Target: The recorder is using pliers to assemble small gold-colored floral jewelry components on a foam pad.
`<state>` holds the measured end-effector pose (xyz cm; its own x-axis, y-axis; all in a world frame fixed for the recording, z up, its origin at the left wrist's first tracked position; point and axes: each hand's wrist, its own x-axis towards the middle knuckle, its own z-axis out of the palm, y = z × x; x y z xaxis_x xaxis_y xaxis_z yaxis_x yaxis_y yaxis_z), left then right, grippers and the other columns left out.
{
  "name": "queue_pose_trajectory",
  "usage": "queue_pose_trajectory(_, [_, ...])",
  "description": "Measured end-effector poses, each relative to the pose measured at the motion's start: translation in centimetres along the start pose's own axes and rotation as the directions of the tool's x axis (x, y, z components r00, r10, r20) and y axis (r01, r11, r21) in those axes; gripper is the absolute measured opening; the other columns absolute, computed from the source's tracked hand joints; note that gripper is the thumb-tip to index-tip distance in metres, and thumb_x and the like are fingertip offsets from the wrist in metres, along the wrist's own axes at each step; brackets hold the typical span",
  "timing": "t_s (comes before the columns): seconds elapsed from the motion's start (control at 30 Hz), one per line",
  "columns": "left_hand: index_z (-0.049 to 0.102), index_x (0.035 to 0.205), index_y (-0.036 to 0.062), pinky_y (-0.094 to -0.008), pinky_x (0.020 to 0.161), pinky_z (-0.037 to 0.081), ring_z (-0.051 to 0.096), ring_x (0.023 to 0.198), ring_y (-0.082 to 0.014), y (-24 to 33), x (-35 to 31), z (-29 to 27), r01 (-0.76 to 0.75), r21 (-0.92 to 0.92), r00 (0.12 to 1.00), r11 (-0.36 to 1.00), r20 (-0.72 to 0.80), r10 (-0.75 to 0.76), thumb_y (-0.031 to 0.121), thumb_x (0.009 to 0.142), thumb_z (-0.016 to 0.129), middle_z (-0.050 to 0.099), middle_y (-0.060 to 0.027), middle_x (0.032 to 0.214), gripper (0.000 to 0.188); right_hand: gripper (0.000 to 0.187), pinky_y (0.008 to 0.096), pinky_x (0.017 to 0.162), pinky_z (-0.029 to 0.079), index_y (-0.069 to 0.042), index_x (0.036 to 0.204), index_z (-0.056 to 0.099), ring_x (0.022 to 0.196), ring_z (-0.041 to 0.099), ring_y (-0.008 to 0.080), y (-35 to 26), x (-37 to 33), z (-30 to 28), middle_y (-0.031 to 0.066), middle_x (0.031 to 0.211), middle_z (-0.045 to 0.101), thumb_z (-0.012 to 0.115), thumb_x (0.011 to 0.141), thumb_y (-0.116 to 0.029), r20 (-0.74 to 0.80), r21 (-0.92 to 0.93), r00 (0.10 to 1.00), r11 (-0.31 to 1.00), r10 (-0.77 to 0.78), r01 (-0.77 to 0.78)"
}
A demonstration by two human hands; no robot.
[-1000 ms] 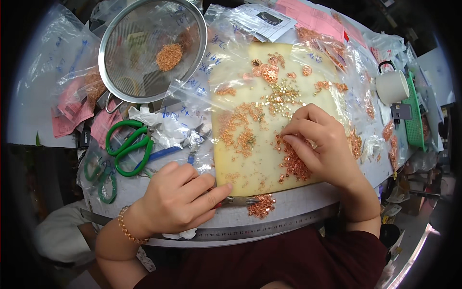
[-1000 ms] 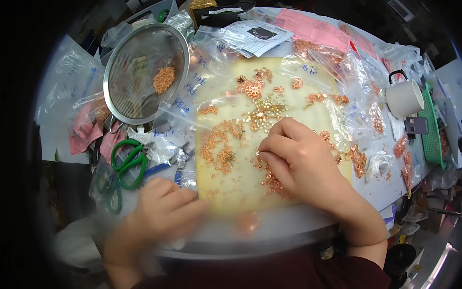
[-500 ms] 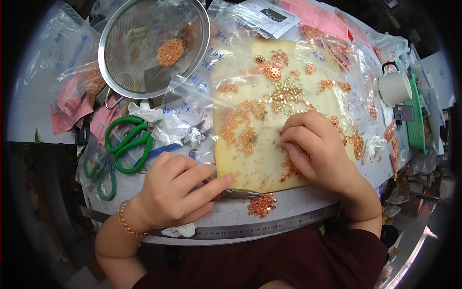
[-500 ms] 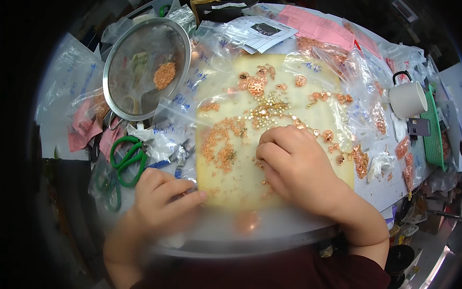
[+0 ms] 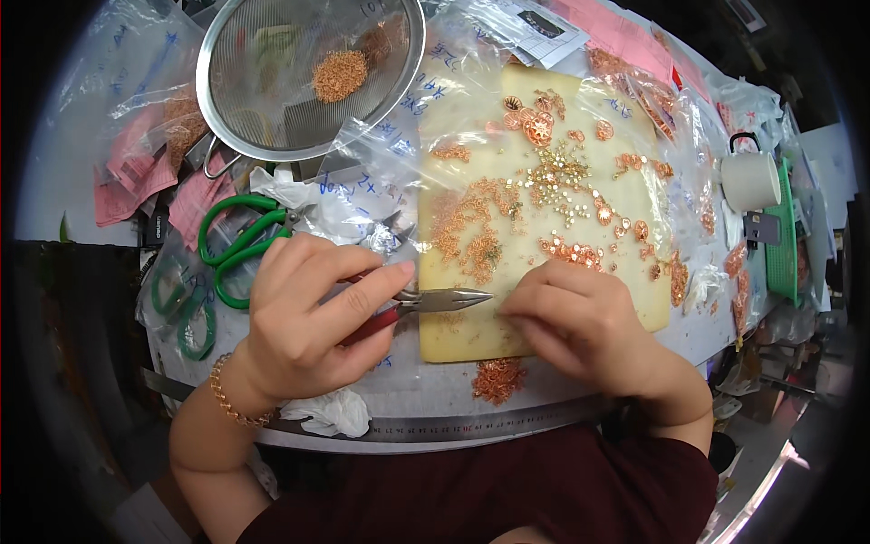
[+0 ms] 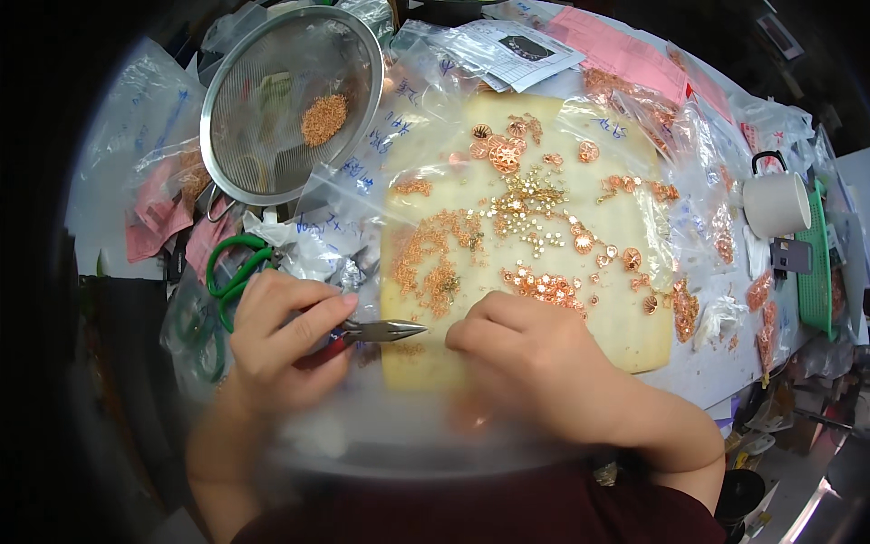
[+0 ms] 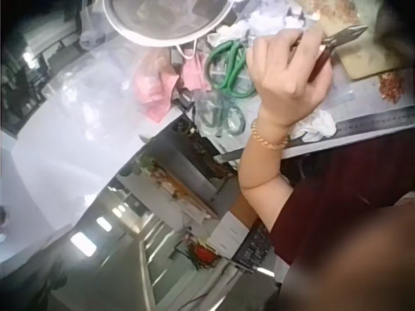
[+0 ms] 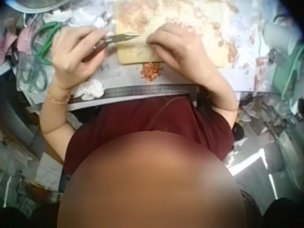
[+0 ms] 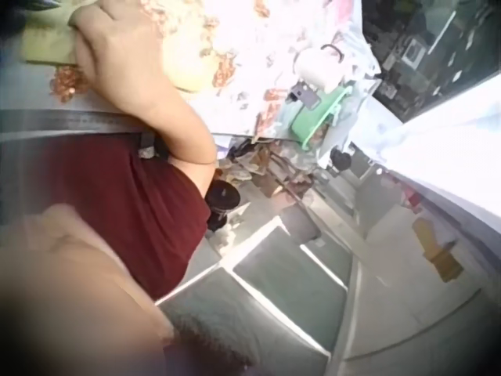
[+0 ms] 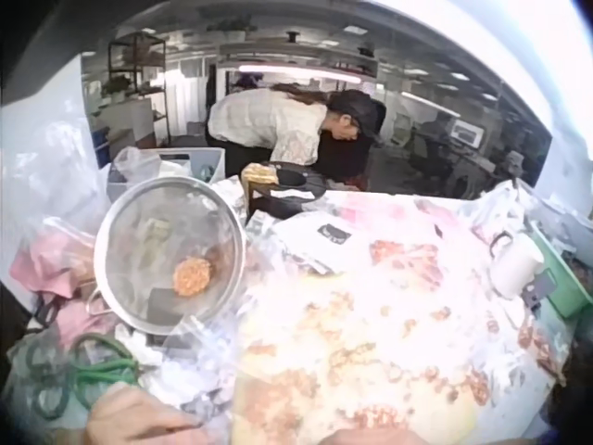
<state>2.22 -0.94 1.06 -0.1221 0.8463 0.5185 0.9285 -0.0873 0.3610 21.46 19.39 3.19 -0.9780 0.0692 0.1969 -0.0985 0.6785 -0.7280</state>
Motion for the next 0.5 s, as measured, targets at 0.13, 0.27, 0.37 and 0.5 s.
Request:
queue_pose_trajectory(0.13, [0.074,0.110,0.0103,-0.0354,0.066,0.042,0.058,0.076,-0.0225,-0.1,-0.1,-0.1,0.013,-0.005,1.000,1.000,-0.008,-0.013,0.008,0.057,0.079,0.066,-0.0038,0.095,0.053,0.017,0.0354,0.062,0.052,-0.001,0.094,0.064,0.070,0.065,0.0273,-0.9,0.3,0.5,0.0112,0.082,0.063,0.068,0.079,0.006,0.122,-0.047,0.983,0.990,0.137,-0.132])
queue_pose_trajectory(0.27, [0.074,0.110,0.0105,-0.0355,0.066,0.041,0.058,0.076,-0.0224,-0.3,-0.3,0.0,0.023,-0.018,1.000,1.000,-0.012,-0.023,0.010,0.056,0.079,0.064,-0.0028,0.095,0.054,0.015,0.0340,0.060,0.052,-0.001,0.092,0.062,0.069,0.066,0.0251,-0.7,0.5,0.3,0.0101,0.076,0.062,0.068,0.080,0.006,0.187,-0.077,0.972,0.988,0.144,-0.132])
queue_pose_trajectory(0.37, [0.073,0.111,0.0107,-0.0357,0.065,0.041,0.057,0.076,-0.0222,-0.4,-0.2,-0.1,0.019,-0.034,1.000,0.999,-0.006,-0.019,0.011,0.056,0.080,0.063,-0.0022,0.094,0.055,0.015,0.0326,0.058,0.052,-0.002,0.091,0.060,0.066,0.066,0.0235,-0.9,0.6,0.7,0.0091,0.075,0.062,0.069,0.081,0.005,0.151,-0.044,0.966,0.977,0.211,-0.207])
queue_pose_trajectory(0.5, [0.072,0.111,0.0110,-0.0358,0.064,0.040,0.056,0.075,-0.0218,-0.4,-0.3,-0.2,0.011,-0.041,1.000,0.999,-0.001,-0.011,0.012,0.057,0.079,0.062,-0.0016,0.093,0.055,0.016,0.0318,0.057,0.051,-0.003,0.089,0.057,0.063,0.065,0.0218,-2.1,1.3,0.6,0.0080,0.074,0.062,0.069,0.081,0.005,0.172,-0.067,0.921,0.937,0.350,-0.343])
